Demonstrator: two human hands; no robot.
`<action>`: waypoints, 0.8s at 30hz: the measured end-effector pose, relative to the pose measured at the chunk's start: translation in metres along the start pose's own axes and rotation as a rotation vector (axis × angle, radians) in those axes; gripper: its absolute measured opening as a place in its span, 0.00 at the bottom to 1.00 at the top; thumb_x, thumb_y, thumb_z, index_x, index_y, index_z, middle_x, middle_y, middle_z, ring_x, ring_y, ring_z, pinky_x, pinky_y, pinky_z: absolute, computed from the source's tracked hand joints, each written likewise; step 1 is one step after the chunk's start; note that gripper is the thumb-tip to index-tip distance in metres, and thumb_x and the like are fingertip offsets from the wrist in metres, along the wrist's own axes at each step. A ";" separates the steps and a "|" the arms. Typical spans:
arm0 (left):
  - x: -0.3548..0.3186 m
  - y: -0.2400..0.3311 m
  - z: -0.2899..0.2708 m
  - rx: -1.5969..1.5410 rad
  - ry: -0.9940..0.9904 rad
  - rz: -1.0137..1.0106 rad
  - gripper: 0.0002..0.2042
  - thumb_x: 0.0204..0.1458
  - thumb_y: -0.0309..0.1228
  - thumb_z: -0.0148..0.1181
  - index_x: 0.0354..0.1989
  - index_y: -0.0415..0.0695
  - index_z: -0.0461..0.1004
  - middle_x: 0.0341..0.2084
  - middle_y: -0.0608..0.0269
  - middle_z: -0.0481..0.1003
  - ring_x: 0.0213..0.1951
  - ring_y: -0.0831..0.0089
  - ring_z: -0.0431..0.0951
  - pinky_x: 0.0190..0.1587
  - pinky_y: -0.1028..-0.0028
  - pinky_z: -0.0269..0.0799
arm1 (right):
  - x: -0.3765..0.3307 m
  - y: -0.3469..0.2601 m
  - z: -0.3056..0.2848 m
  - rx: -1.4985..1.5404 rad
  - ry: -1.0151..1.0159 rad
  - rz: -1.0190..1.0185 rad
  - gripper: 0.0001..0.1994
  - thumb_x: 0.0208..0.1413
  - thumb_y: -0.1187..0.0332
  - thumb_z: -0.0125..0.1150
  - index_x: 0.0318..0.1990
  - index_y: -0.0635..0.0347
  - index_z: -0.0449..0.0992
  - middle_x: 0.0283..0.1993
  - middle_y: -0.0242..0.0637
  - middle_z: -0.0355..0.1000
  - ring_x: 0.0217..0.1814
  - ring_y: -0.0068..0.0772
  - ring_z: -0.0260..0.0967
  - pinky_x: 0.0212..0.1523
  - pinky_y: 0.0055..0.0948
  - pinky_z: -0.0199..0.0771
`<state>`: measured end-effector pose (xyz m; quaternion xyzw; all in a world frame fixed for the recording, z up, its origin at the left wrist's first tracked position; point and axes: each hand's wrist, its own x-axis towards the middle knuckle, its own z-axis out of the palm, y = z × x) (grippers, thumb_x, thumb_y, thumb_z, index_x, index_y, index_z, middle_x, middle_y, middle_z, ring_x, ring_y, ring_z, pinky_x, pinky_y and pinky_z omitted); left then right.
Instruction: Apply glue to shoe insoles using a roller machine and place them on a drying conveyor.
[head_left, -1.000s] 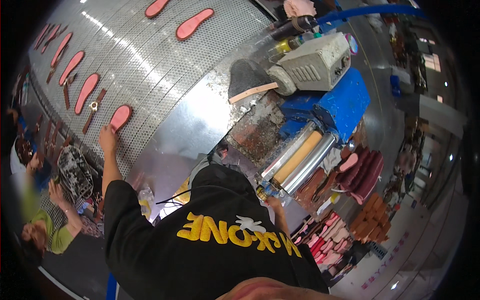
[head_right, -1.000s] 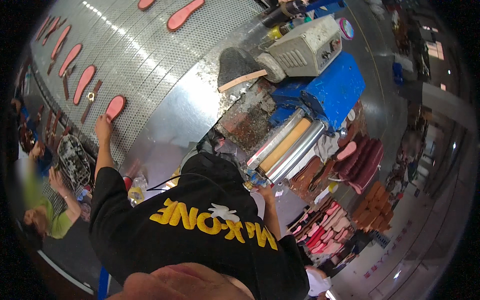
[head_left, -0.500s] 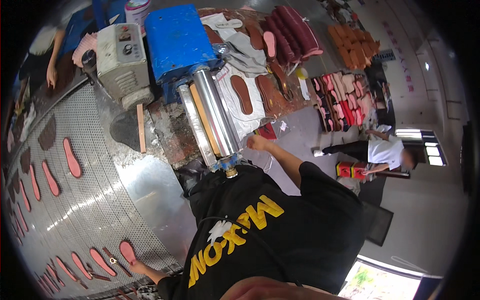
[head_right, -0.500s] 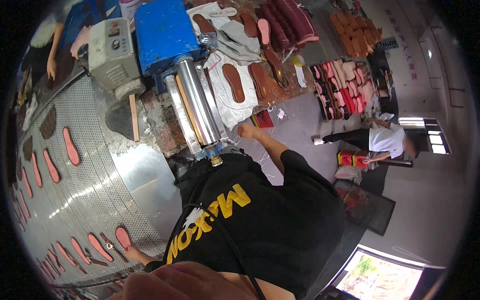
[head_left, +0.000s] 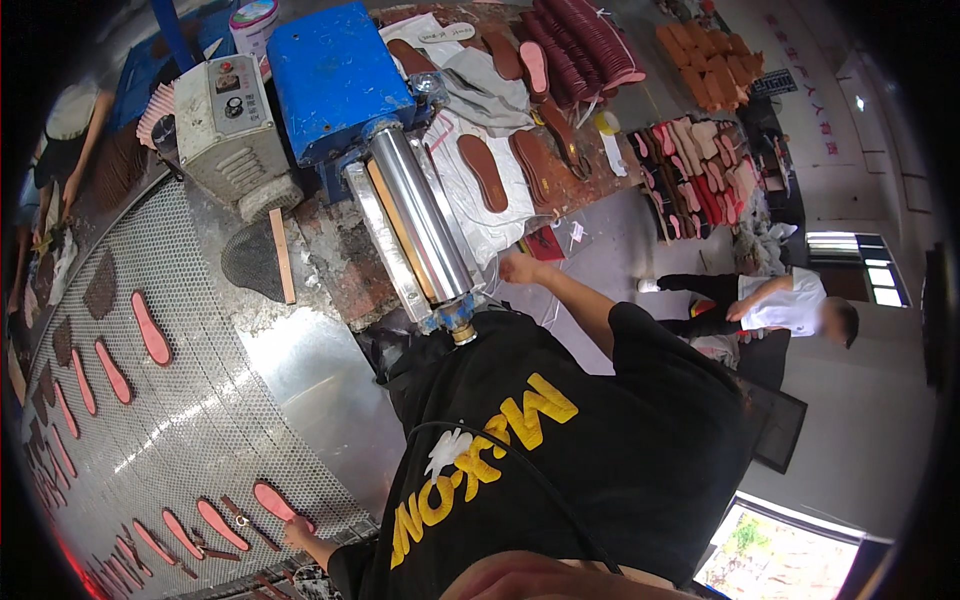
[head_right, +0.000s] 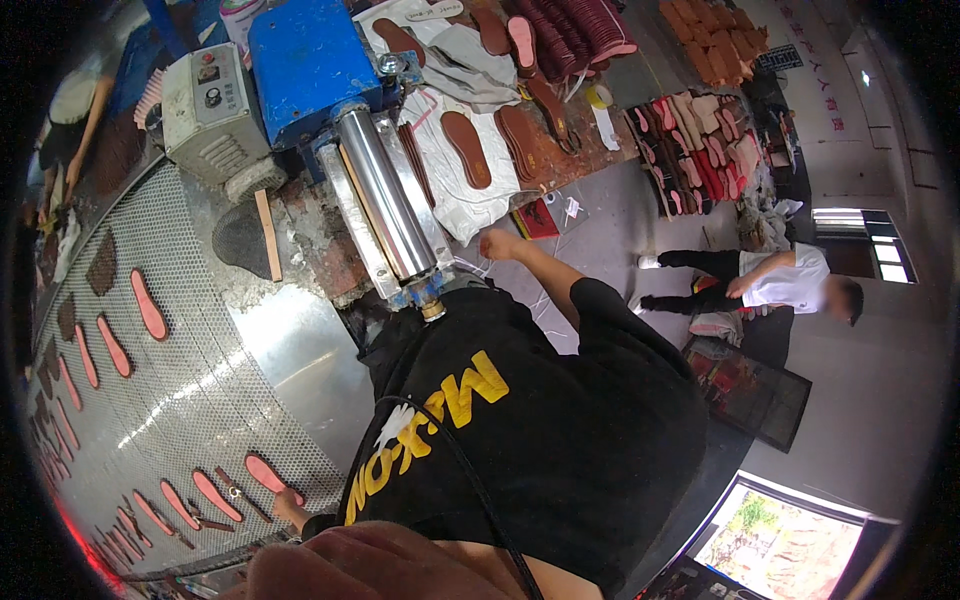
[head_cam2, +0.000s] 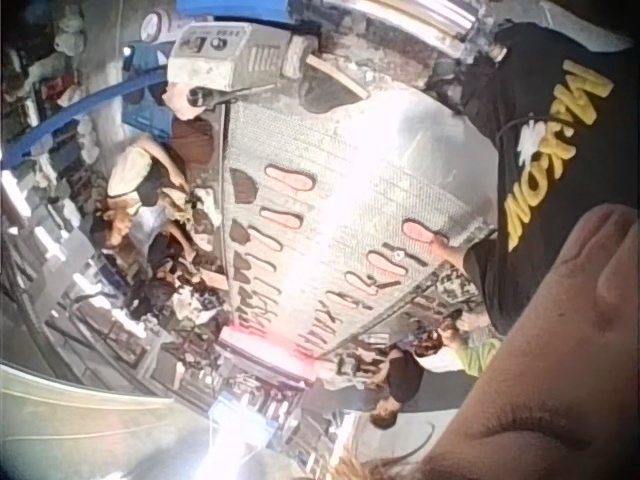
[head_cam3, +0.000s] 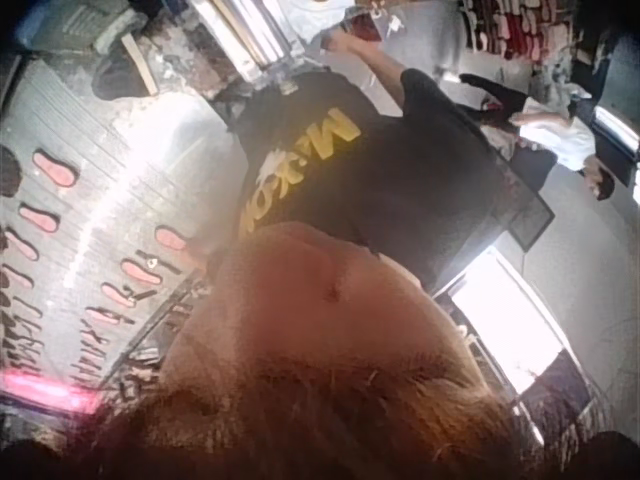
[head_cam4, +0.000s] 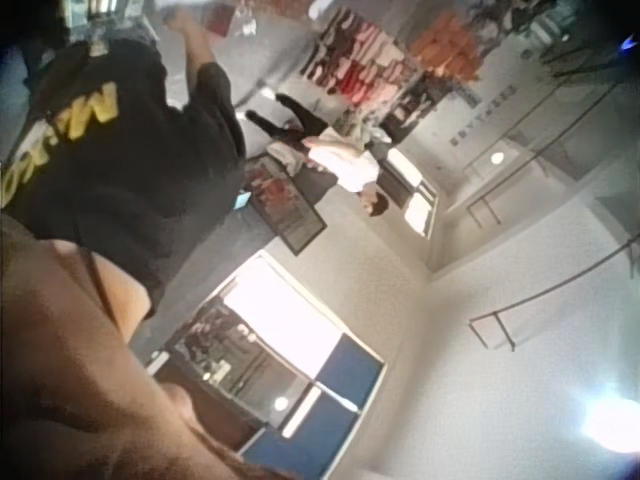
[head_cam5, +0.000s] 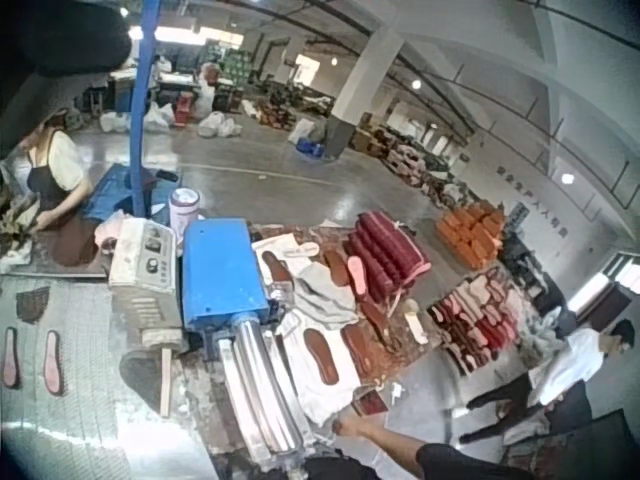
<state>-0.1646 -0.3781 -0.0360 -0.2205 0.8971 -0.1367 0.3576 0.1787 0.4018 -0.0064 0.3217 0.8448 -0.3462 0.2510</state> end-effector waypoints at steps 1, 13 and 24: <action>-0.001 0.000 0.002 0.009 0.018 -0.032 0.21 0.46 0.40 0.50 0.43 0.37 0.71 0.42 0.48 0.71 0.50 0.52 0.64 0.47 0.56 0.63 | -0.002 -0.003 0.002 0.033 0.009 -0.043 0.09 0.36 0.71 0.56 0.27 0.62 0.75 0.25 0.45 0.73 0.28 0.39 0.71 0.31 0.35 0.70; -0.005 0.063 0.036 -0.806 0.214 0.626 0.19 0.51 0.37 0.45 0.21 0.28 0.62 0.14 0.50 0.62 0.19 0.63 0.59 0.27 0.62 0.58 | 0.009 -0.002 -0.001 -0.128 0.144 0.020 0.10 0.36 0.69 0.57 0.29 0.61 0.74 0.30 0.45 0.73 0.31 0.42 0.71 0.35 0.34 0.71; -0.172 0.194 0.060 -0.974 -0.113 0.793 0.09 0.52 0.33 0.54 0.25 0.41 0.68 0.13 0.70 0.64 0.13 0.83 0.59 0.16 0.80 0.57 | 0.095 -0.024 -0.113 0.096 0.689 0.596 0.33 0.37 0.53 0.66 0.46 0.69 0.64 0.44 0.56 0.68 0.48 0.51 0.67 0.47 0.40 0.69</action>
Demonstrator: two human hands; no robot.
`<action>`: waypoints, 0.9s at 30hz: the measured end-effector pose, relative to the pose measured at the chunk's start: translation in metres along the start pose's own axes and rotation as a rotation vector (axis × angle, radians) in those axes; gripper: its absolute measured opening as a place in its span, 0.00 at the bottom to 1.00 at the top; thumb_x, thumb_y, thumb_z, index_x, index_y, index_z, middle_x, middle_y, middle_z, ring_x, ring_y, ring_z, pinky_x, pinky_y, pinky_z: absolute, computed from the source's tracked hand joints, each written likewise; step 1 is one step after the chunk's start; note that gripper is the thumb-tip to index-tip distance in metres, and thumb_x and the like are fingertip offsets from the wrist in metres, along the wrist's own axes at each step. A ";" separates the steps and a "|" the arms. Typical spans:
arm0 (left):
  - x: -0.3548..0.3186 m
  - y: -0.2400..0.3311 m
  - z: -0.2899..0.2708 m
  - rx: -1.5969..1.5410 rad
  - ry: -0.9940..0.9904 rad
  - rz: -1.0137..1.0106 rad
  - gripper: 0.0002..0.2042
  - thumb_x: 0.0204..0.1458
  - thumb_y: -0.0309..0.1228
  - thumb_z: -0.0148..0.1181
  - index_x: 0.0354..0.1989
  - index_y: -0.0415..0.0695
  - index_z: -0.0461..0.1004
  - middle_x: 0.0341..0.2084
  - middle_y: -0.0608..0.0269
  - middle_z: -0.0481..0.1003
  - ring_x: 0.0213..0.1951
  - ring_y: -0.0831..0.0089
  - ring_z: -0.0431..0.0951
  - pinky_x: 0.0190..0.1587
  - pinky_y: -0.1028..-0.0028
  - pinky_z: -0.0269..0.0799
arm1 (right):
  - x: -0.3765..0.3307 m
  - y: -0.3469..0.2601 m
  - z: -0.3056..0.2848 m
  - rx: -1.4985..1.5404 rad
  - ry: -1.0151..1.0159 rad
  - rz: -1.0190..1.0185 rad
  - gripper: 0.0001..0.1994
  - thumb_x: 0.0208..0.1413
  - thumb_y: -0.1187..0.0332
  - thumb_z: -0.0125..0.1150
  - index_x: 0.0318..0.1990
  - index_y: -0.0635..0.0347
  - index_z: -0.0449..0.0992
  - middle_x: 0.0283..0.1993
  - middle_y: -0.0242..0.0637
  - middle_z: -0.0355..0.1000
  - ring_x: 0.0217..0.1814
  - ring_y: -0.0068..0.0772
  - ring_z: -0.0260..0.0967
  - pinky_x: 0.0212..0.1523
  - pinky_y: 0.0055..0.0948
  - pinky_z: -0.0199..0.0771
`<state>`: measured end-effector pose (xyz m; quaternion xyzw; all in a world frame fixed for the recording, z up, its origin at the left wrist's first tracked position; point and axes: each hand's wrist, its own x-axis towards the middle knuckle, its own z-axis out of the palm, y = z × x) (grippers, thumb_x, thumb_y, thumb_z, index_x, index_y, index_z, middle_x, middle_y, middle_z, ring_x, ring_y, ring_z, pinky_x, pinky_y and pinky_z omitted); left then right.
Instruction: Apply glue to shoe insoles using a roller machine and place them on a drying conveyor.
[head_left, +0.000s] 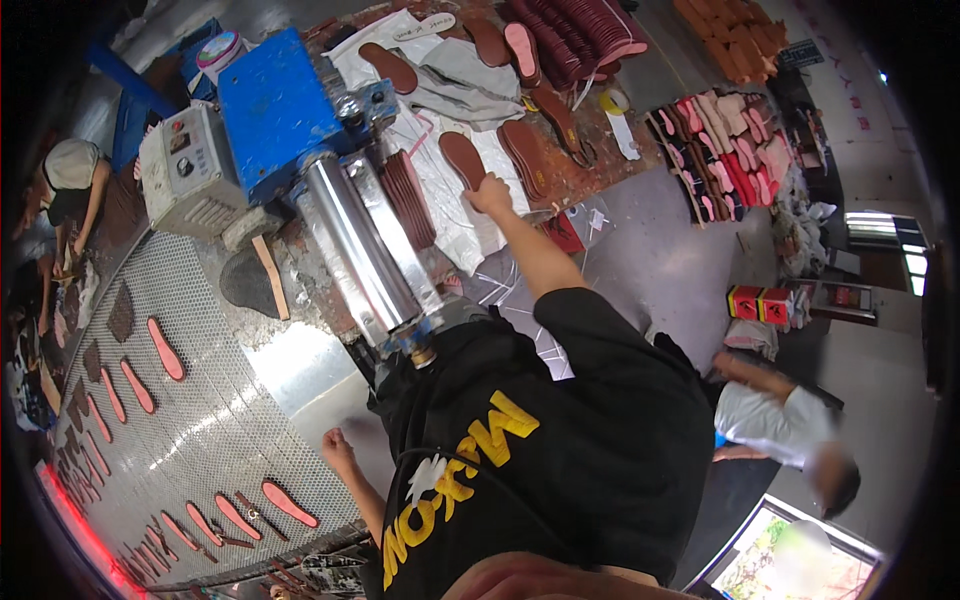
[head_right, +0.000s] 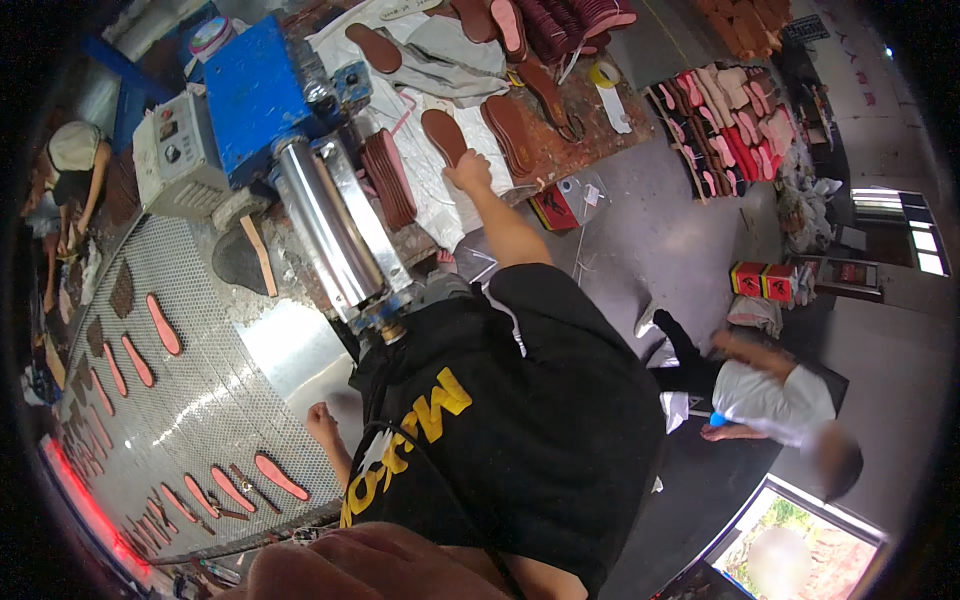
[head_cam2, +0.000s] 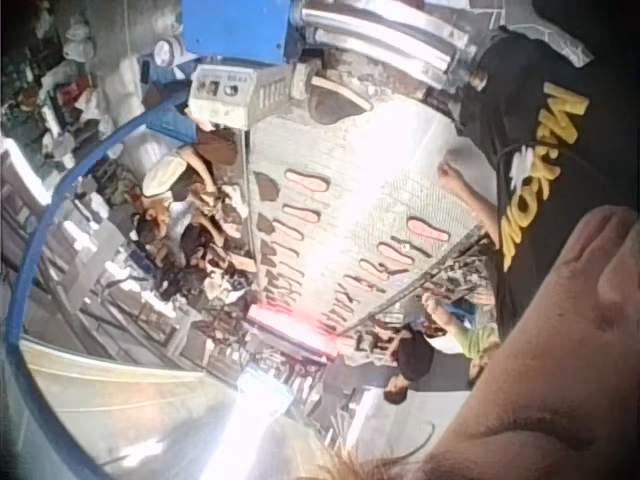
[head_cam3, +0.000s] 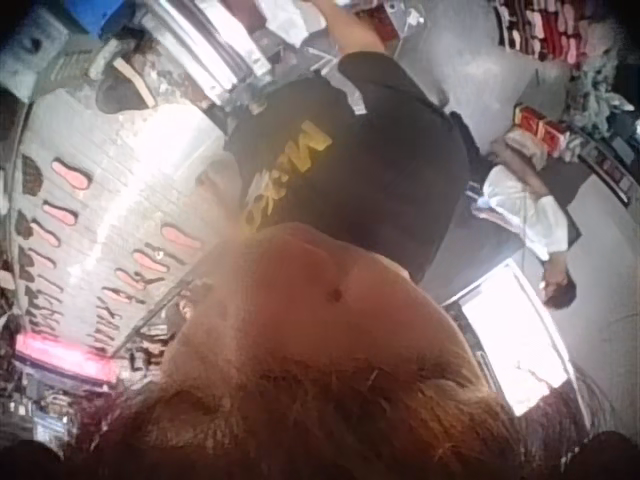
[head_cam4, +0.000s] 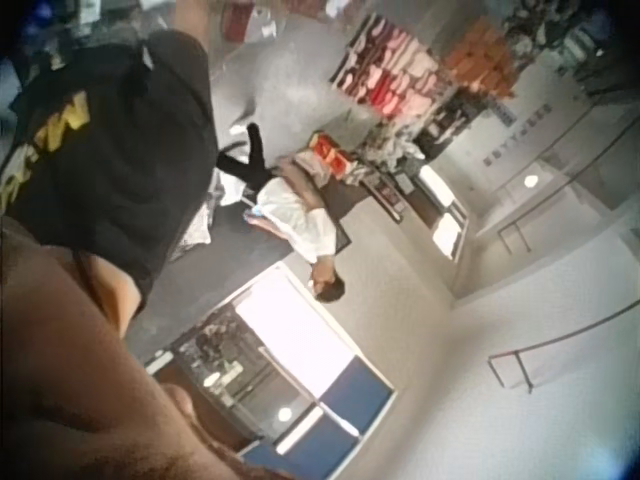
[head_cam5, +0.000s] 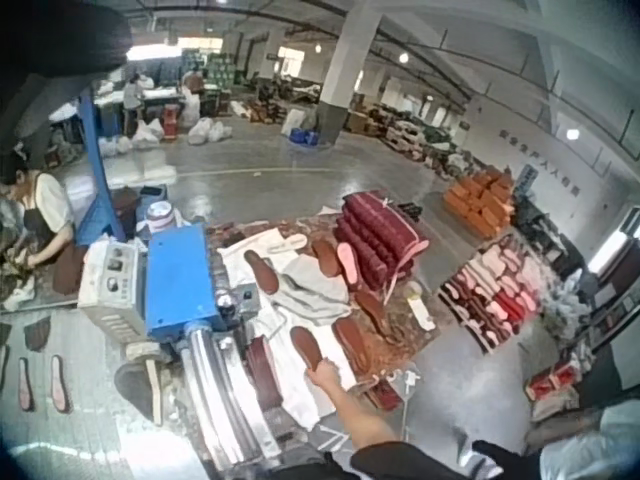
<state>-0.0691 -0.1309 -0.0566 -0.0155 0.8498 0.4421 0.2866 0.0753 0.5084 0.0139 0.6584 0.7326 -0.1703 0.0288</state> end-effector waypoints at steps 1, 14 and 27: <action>-0.007 0.012 0.009 0.009 0.005 0.006 0.09 0.52 0.33 0.54 0.25 0.41 0.68 0.13 0.70 0.64 0.13 0.83 0.59 0.16 0.80 0.57 | 0.004 -0.005 0.002 0.028 -0.033 0.044 0.34 0.35 0.52 0.66 0.47 0.67 0.63 0.50 0.53 0.63 0.53 0.53 0.62 0.49 0.42 0.68; -0.047 0.047 0.064 -0.021 -0.068 -0.183 0.03 0.50 0.28 0.55 0.28 0.43 0.70 0.16 0.70 0.67 0.17 0.81 0.68 0.18 0.81 0.64 | 0.066 0.077 -0.042 0.343 0.320 -0.184 0.32 0.36 0.60 0.66 0.48 0.71 0.63 0.45 0.58 0.66 0.47 0.56 0.65 0.47 0.40 0.67; -0.074 0.072 0.094 -0.062 -0.038 -0.316 0.01 0.50 0.25 0.52 0.28 0.43 0.70 0.17 0.69 0.68 0.18 0.80 0.69 0.19 0.80 0.64 | 0.091 0.115 -0.054 0.014 -0.043 0.206 0.40 0.33 0.50 0.68 0.52 0.67 0.60 0.56 0.55 0.59 0.58 0.53 0.59 0.54 0.43 0.63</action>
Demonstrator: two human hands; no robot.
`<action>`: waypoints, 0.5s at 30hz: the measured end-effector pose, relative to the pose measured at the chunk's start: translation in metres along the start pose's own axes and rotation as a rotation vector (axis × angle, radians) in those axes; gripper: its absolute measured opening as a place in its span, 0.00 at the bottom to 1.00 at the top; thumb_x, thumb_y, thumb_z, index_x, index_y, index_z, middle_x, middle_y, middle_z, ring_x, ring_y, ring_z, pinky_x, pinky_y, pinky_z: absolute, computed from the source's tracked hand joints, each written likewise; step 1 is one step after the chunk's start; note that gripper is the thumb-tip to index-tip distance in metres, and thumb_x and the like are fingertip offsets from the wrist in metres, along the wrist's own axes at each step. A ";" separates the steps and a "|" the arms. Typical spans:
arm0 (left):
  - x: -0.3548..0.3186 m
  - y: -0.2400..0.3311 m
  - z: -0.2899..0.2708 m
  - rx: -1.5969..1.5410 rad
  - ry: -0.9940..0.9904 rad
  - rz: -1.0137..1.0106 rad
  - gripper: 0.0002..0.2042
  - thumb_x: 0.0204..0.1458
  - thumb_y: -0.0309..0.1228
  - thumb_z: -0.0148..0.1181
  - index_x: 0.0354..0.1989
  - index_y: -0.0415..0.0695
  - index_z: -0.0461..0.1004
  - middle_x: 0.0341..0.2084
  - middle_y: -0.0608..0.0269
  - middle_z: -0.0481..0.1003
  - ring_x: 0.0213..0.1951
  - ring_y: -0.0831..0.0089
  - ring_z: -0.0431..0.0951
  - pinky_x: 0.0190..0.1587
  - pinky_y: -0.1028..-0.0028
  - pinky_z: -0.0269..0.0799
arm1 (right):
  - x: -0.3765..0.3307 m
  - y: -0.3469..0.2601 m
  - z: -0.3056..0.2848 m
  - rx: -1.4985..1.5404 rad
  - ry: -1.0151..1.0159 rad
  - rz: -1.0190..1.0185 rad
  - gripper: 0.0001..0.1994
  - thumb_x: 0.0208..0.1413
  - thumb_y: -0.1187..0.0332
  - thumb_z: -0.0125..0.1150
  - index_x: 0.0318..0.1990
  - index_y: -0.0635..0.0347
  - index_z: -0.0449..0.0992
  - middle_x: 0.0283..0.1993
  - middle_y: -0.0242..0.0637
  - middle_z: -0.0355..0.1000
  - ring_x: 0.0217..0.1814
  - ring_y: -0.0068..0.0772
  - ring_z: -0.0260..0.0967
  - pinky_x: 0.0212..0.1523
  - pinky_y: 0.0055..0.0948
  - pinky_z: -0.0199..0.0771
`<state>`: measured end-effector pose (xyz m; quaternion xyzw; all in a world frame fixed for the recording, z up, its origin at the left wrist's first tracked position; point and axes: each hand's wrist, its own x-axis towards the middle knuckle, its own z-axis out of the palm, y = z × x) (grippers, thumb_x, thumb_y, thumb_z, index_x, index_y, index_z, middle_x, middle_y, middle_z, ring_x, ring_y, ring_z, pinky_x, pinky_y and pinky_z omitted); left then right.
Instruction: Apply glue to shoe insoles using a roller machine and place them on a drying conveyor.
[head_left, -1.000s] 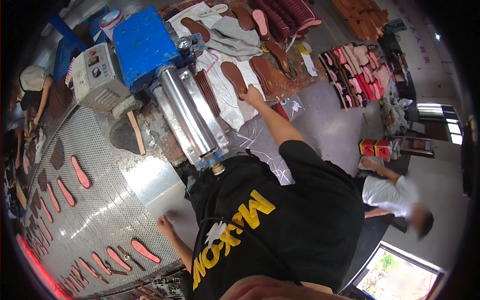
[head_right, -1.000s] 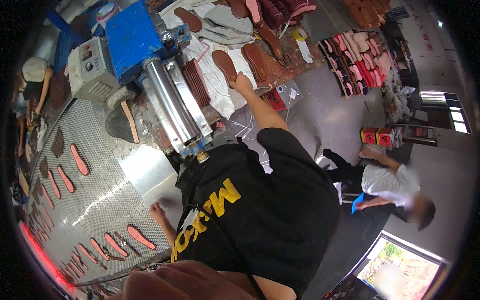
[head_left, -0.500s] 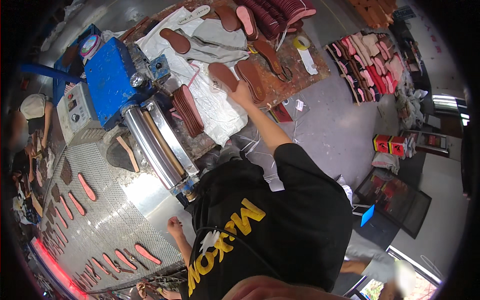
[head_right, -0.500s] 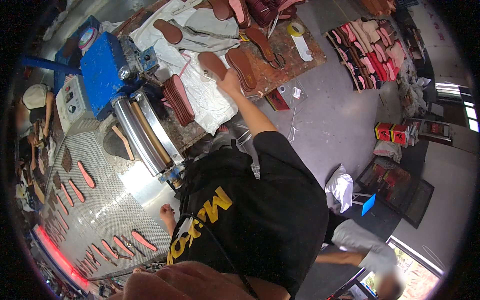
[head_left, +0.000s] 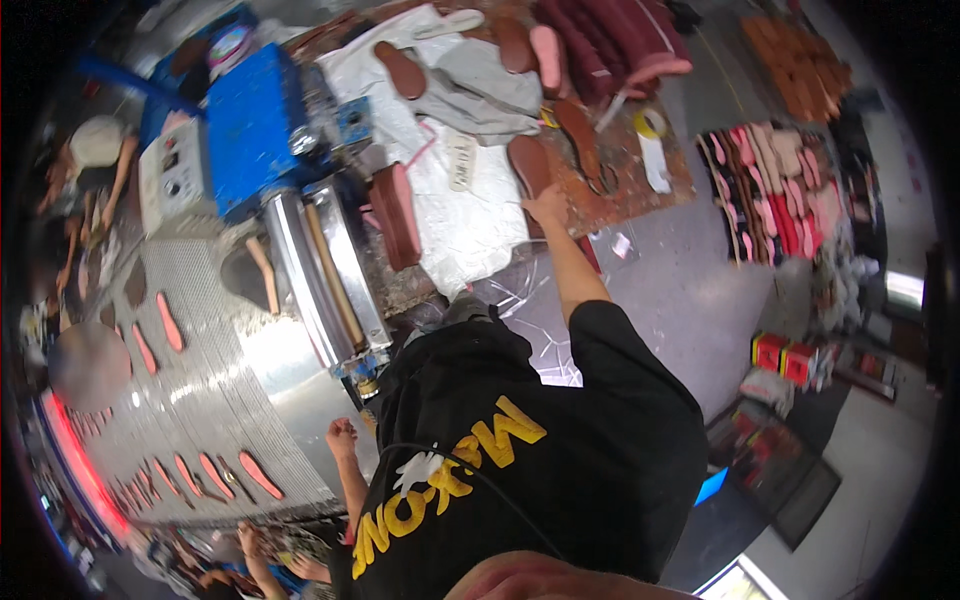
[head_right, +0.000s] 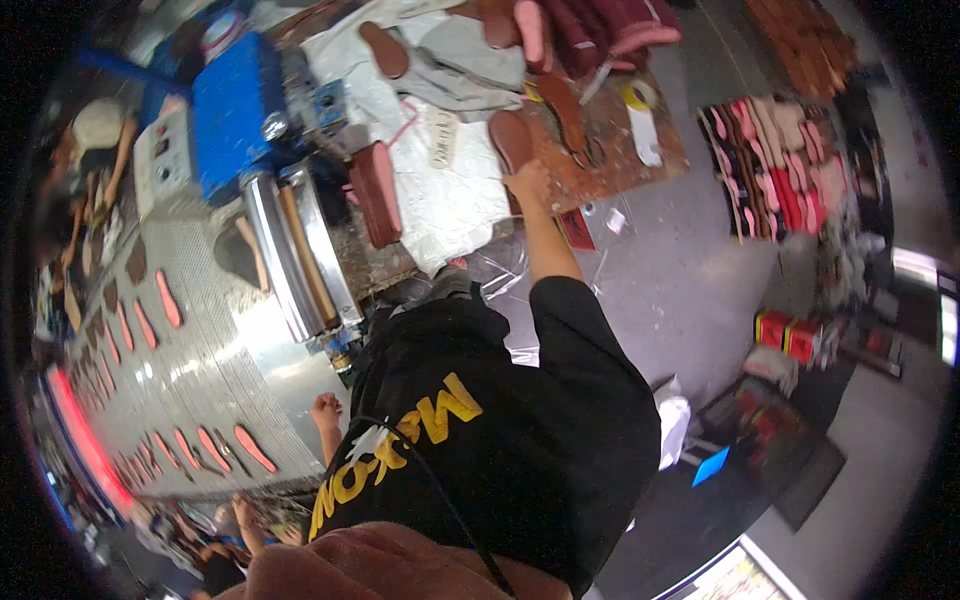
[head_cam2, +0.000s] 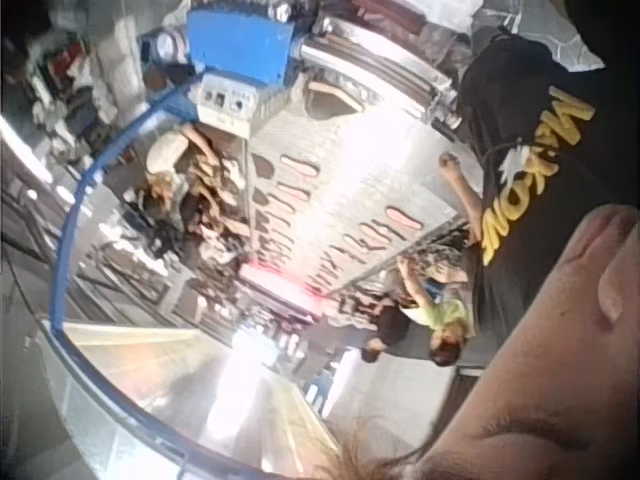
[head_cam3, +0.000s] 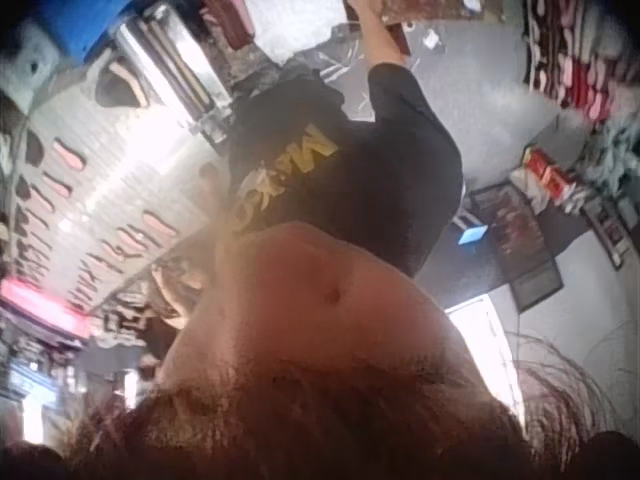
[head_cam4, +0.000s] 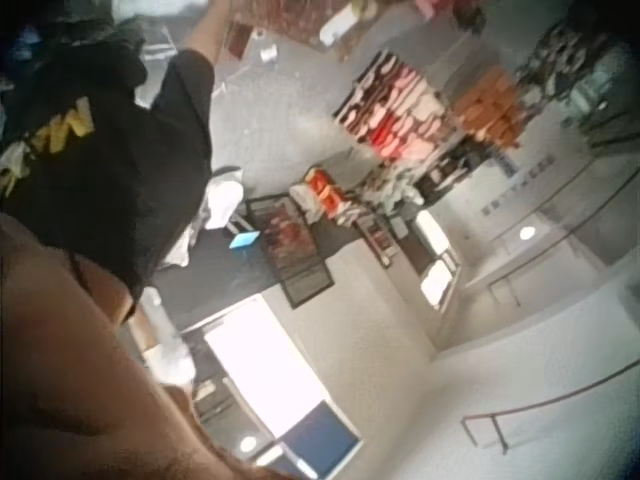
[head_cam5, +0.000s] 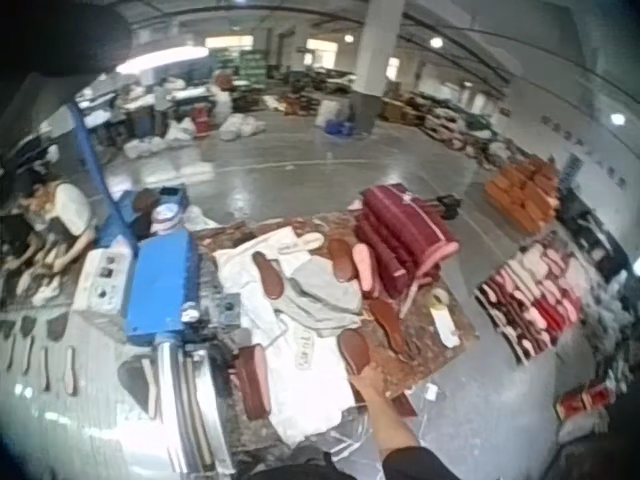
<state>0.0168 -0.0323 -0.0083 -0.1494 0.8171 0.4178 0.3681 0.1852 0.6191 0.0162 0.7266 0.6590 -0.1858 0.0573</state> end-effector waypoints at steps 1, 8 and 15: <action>0.001 -0.001 -0.001 0.007 -0.001 -0.007 0.02 0.50 0.25 0.52 0.28 0.43 0.70 0.16 0.69 0.68 0.18 0.80 0.69 0.18 0.80 0.63 | -0.001 -0.004 -0.002 0.003 -0.032 -0.005 0.41 0.33 0.51 0.68 0.53 0.67 0.59 0.55 0.55 0.59 0.58 0.52 0.59 0.54 0.44 0.63; 0.006 -0.015 -0.001 -0.116 0.027 0.119 0.02 0.51 0.25 0.51 0.27 0.42 0.69 0.16 0.69 0.68 0.17 0.80 0.68 0.18 0.81 0.62 | -0.022 -0.008 0.007 -0.101 0.146 -0.083 0.37 0.31 0.55 0.69 0.49 0.66 0.61 0.48 0.51 0.64 0.52 0.53 0.63 0.52 0.41 0.66; 0.018 -0.051 0.003 0.053 0.082 0.207 0.10 0.51 0.32 0.50 0.22 0.39 0.69 0.12 0.65 0.67 0.16 0.77 0.66 0.19 0.74 0.62 | -0.004 -0.003 0.011 -0.242 0.006 -0.251 0.36 0.31 0.45 0.63 0.42 0.71 0.72 0.45 0.59 0.68 0.50 0.54 0.66 0.50 0.43 0.67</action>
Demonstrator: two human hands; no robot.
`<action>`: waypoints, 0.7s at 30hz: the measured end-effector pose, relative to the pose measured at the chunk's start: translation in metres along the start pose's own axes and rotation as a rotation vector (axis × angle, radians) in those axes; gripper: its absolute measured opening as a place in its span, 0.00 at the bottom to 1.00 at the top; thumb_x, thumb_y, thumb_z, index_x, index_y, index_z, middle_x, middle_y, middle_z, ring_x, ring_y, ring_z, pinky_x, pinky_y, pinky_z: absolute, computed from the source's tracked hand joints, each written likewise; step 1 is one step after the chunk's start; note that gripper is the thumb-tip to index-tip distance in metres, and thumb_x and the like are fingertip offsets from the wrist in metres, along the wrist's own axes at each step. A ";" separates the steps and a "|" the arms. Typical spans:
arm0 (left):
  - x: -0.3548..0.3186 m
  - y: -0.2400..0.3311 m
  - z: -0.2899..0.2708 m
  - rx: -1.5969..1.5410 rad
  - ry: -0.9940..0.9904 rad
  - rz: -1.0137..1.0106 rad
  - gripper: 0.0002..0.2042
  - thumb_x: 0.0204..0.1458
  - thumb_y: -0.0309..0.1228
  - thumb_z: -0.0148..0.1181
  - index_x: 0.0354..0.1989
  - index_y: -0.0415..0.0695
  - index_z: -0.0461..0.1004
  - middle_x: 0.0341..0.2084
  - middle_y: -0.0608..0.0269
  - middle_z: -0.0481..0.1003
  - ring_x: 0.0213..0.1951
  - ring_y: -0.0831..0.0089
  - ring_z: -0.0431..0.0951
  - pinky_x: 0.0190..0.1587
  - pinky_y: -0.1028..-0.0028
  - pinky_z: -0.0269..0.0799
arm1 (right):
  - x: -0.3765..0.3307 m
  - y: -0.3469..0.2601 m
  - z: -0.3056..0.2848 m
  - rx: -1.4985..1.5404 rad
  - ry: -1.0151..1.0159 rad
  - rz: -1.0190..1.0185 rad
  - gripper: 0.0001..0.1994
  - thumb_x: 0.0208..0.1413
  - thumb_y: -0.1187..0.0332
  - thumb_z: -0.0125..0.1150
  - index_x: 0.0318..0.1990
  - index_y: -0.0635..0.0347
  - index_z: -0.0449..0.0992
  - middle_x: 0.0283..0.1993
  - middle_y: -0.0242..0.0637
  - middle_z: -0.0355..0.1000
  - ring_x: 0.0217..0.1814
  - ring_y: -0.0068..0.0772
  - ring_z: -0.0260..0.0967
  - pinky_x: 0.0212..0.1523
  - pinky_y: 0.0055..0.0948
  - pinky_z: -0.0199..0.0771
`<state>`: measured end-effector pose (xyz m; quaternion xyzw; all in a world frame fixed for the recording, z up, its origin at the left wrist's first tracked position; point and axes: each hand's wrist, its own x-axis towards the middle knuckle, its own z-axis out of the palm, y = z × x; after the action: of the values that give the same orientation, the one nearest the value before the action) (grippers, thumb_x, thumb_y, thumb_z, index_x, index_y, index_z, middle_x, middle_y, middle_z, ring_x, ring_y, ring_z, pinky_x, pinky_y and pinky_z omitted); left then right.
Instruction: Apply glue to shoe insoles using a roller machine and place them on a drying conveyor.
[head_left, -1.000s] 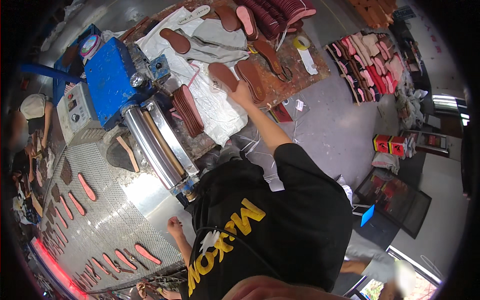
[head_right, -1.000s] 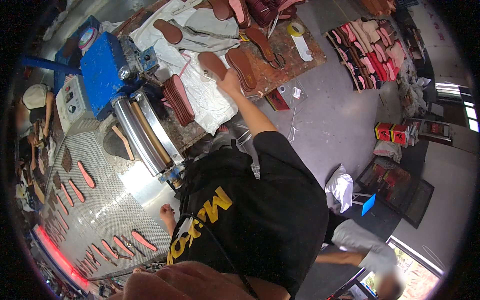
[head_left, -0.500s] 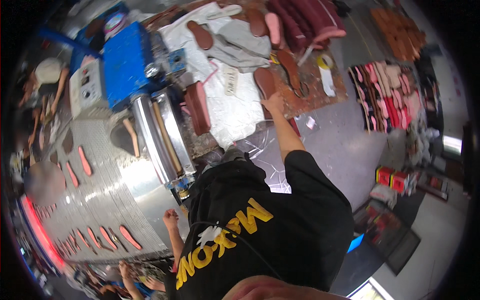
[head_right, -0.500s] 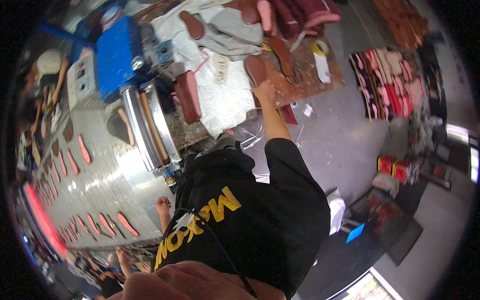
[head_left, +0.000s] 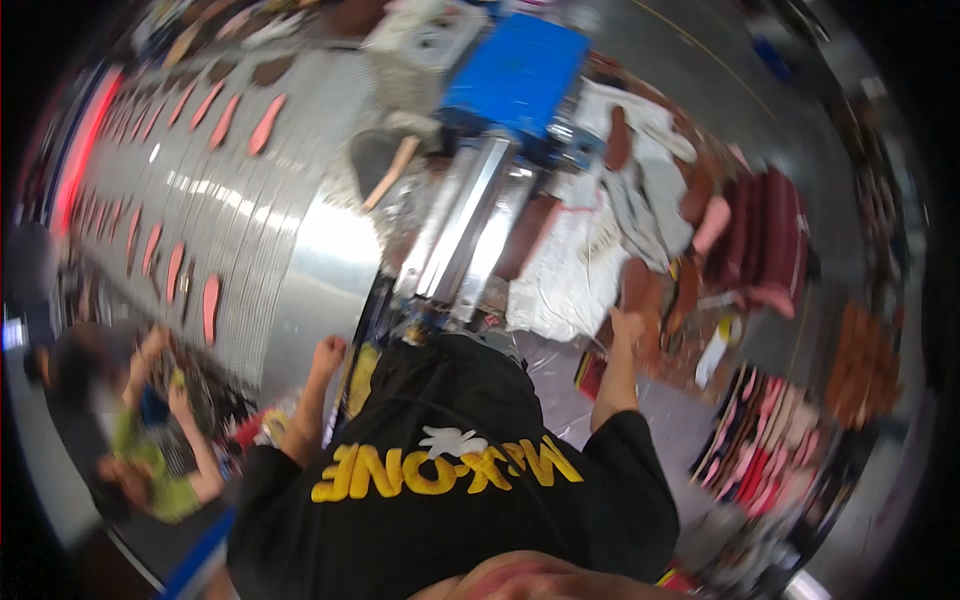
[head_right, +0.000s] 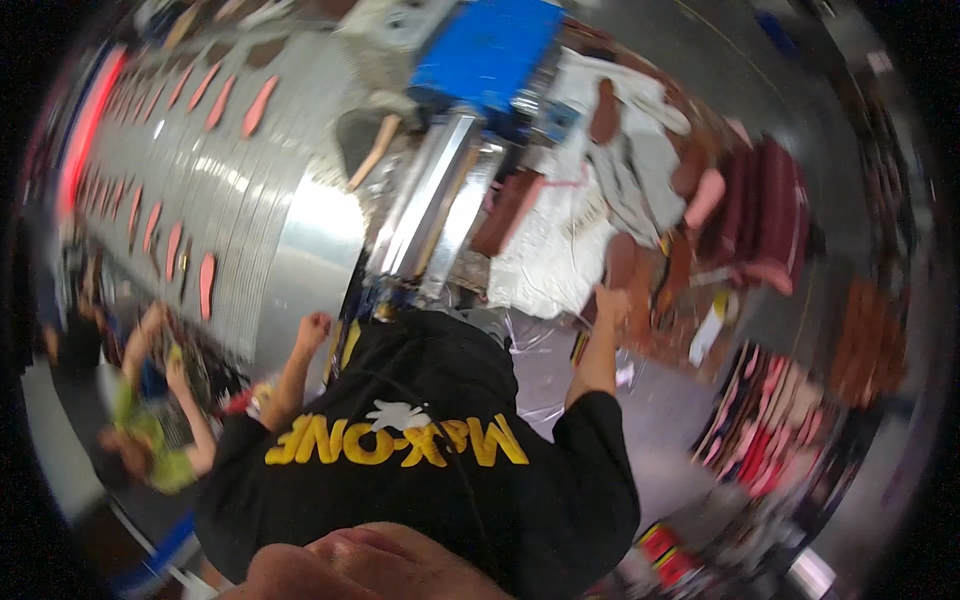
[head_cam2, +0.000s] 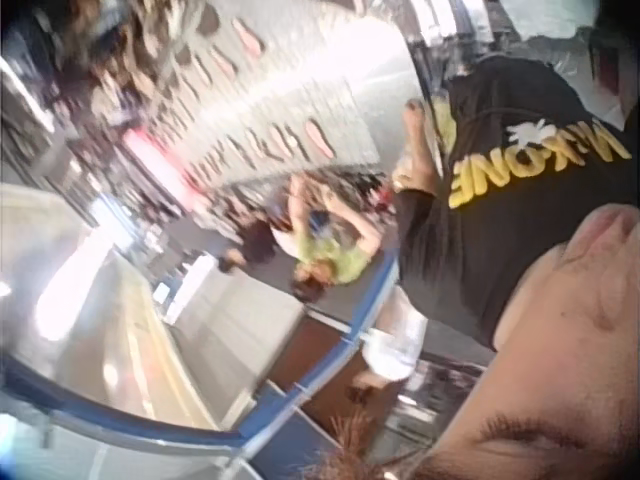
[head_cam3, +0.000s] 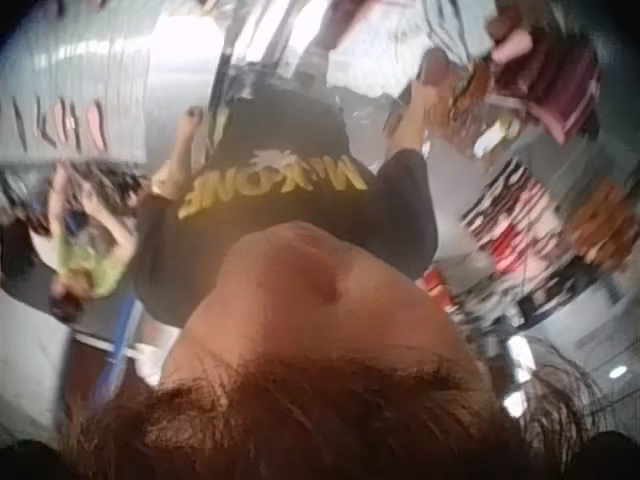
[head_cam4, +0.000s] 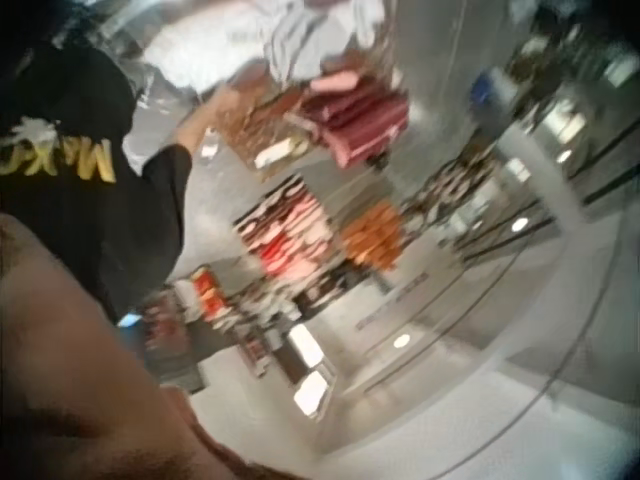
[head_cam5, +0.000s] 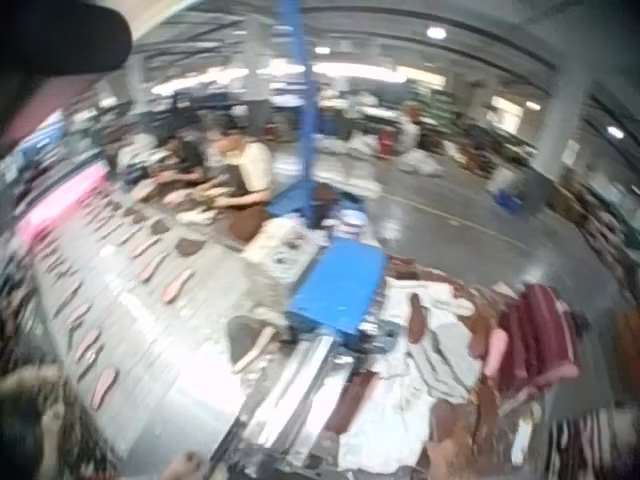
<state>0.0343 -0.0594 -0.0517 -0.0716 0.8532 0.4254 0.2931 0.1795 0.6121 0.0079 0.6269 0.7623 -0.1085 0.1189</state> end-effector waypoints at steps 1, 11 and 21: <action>0.001 -0.005 0.000 0.043 -0.023 0.002 0.11 0.51 0.32 0.49 0.22 0.38 0.69 0.11 0.64 0.67 0.16 0.76 0.66 0.20 0.73 0.63 | -0.001 -0.003 -0.002 0.100 -0.007 0.060 0.36 0.29 0.50 0.67 0.44 0.70 0.70 0.50 0.55 0.66 0.51 0.54 0.66 0.49 0.47 0.67; 0.003 0.045 -0.002 0.031 0.098 0.128 0.06 0.42 0.25 0.53 0.29 0.38 0.72 0.23 0.52 0.75 0.28 0.63 0.75 0.33 0.70 0.70 | -0.075 -0.026 0.026 0.381 0.173 -0.326 0.39 0.35 0.54 0.65 0.54 0.68 0.61 0.48 0.56 0.68 0.49 0.55 0.66 0.49 0.43 0.64; 0.025 0.146 -0.015 -0.282 -0.106 0.241 0.13 0.39 0.11 0.42 0.33 0.35 0.69 0.25 0.59 0.74 0.28 0.72 0.75 0.31 0.77 0.71 | -0.102 -0.051 -0.049 0.772 0.216 -0.636 0.33 0.36 0.61 0.70 0.51 0.66 0.65 0.51 0.49 0.66 0.54 0.47 0.62 0.53 0.34 0.61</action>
<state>-0.0469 0.0238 0.0411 0.0132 0.7710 0.5759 0.2716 0.1458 0.5232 0.0878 0.3700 0.8275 -0.3475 -0.2399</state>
